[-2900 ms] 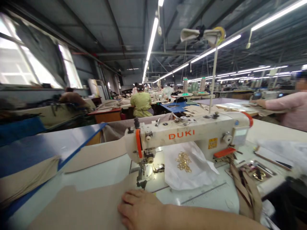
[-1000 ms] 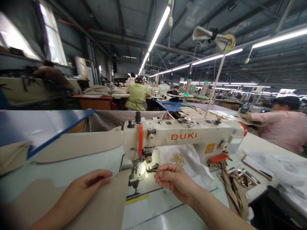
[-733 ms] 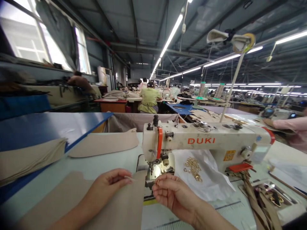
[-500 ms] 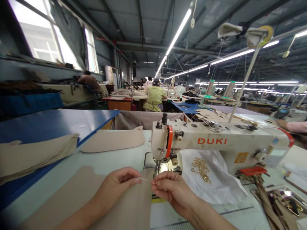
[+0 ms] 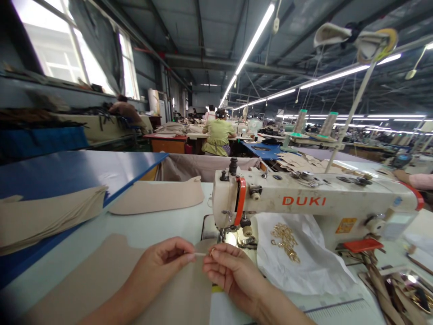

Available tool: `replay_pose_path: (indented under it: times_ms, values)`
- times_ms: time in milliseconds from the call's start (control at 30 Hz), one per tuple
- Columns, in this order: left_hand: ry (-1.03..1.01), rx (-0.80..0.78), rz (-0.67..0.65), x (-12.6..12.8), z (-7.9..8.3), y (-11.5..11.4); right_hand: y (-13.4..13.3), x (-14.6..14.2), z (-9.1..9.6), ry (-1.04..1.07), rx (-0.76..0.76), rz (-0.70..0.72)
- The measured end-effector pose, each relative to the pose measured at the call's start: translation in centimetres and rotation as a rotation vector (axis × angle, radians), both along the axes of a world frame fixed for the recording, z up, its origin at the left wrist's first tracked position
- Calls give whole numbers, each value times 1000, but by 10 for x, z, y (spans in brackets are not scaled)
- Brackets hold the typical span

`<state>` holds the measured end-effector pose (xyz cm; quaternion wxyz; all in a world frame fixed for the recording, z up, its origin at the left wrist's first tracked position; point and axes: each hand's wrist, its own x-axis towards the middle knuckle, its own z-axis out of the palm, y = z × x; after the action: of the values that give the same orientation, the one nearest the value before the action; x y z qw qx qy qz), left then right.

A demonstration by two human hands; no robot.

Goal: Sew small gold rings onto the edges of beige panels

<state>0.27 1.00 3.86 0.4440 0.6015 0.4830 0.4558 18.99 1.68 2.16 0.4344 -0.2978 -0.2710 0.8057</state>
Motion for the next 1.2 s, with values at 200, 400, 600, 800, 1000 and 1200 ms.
replay_pose_path:
  times_ms: [200,400,600,800,1000,1200]
  values:
    - [-52,-33,13,2,2,2,0,-4,-6,43,-18,-8]
    - [-60,-42,57,5,3,4,-2,-9,-5,95,-92,9]
    - [-33,17,76,6,2,3,-2,-11,-5,152,-172,19]
    - [-54,37,93,9,-3,4,-2,-11,-5,150,-182,7]
    - [-95,-27,103,10,-6,5,-4,-14,-3,95,-144,-47]
    - [-124,-116,72,7,-3,6,-4,-16,-7,-171,248,-176]
